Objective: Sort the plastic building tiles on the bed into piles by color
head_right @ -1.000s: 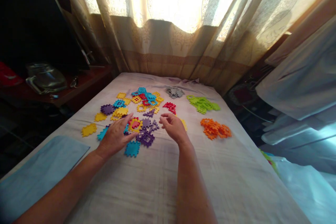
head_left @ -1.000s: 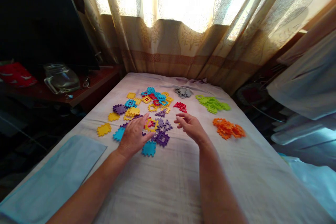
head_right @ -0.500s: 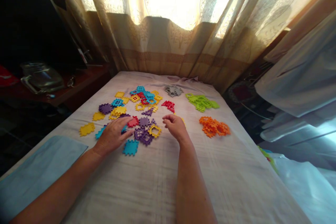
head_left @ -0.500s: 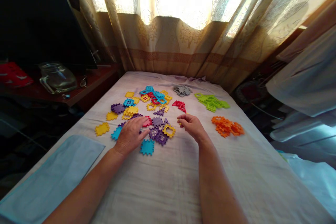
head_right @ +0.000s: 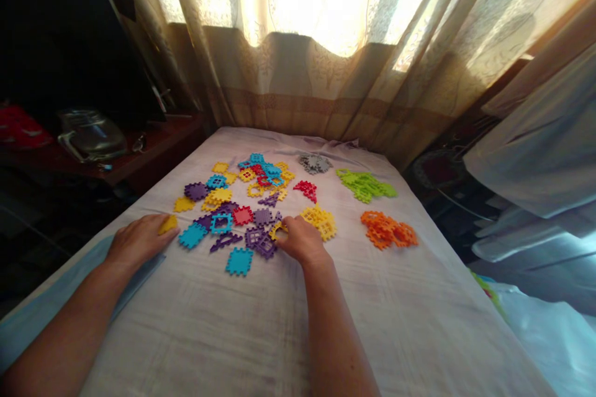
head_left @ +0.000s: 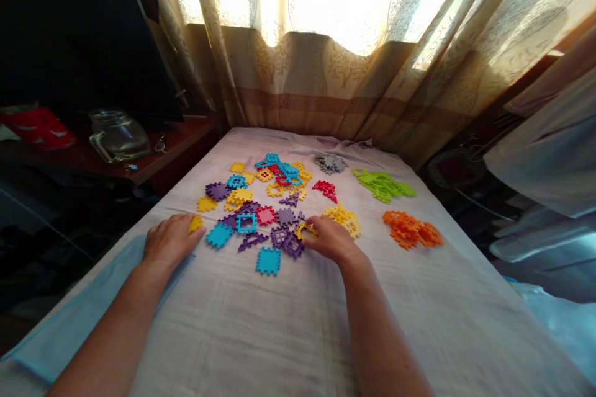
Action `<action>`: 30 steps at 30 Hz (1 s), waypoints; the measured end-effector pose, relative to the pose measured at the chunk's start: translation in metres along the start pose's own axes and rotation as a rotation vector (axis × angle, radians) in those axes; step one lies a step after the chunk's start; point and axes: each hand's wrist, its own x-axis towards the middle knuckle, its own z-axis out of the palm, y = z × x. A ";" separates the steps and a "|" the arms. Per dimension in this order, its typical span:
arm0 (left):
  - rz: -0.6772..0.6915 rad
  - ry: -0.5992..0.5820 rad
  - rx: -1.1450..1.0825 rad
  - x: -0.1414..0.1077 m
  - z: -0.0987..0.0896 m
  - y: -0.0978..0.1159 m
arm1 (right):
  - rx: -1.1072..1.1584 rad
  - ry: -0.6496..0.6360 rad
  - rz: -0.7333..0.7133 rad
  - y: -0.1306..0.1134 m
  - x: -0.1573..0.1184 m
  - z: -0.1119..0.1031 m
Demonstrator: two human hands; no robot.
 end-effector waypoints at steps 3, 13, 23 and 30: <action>0.016 0.010 -0.021 0.000 0.001 0.001 | -0.017 -0.013 -0.041 0.001 -0.001 -0.003; -0.023 0.020 -0.039 -0.002 -0.004 0.003 | 0.097 0.090 -0.013 0.029 -0.001 -0.018; 0.017 0.231 -0.066 0.002 0.011 -0.002 | 0.225 0.365 0.499 0.101 0.003 -0.011; 0.169 0.599 -0.316 -0.001 0.012 0.010 | 0.129 0.324 0.561 0.102 0.000 -0.006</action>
